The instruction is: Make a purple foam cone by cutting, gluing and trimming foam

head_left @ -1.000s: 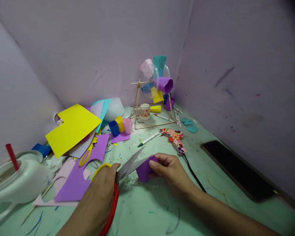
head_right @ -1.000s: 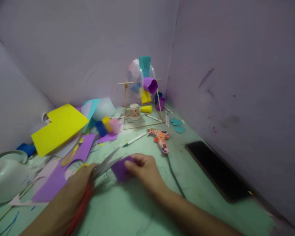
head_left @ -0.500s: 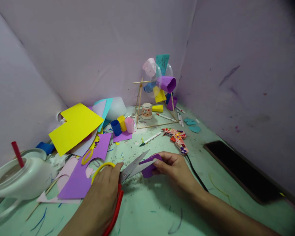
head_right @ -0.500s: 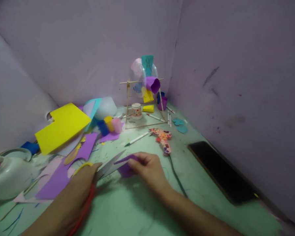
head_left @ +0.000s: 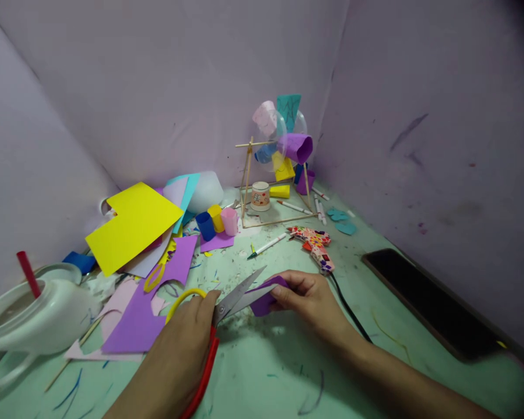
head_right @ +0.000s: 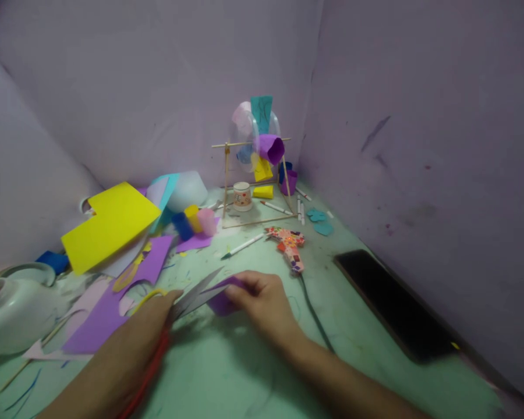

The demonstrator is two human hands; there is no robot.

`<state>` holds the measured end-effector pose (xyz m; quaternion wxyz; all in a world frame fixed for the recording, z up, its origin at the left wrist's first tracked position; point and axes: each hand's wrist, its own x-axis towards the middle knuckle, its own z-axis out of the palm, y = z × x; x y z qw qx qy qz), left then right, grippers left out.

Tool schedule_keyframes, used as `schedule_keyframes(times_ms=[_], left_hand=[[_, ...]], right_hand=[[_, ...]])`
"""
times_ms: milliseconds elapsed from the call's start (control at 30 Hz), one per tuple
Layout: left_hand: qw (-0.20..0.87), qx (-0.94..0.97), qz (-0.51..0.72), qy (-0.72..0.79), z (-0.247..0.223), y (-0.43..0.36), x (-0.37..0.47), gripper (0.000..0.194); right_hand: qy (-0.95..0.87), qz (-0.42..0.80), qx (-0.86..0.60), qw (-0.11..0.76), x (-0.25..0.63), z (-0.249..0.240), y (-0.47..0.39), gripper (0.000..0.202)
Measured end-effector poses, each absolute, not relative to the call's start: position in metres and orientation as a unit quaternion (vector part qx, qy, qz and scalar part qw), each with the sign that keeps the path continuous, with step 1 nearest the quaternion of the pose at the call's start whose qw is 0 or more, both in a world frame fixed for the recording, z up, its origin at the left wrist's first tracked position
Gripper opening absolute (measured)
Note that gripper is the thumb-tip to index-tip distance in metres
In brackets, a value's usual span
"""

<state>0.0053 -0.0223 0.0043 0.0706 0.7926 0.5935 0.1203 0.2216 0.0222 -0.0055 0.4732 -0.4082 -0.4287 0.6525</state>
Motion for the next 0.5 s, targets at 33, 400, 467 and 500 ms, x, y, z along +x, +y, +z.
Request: schedule_keyframes(times_ms=[33,400,467,500], left_hand=[[0.069,0.791,0.107,0.598,0.0047,-0.0220,0.0057,0.044],[0.047,0.810,-0.008,0.584,0.0043,-0.0219,0.0033,0.051],[0.044,0.812,-0.018,0.582,0.0048,-0.0216,0.0018,0.052],[0.040,0.814,-0.020,0.579,0.0049,-0.0214,0.0008,0.052]], right_hand=[[-0.428,0.654,-0.409,0.471,0.2216,-0.0047,0.0220,0.021],[-0.428,0.651,-0.418,0.467,0.2213,-0.0047,0.0235,0.021],[-0.428,0.650,-0.420,0.467,0.2215,-0.0043,0.0231,0.021],[-0.428,0.649,-0.421,0.467,0.2216,-0.0038,0.0229,0.021]])
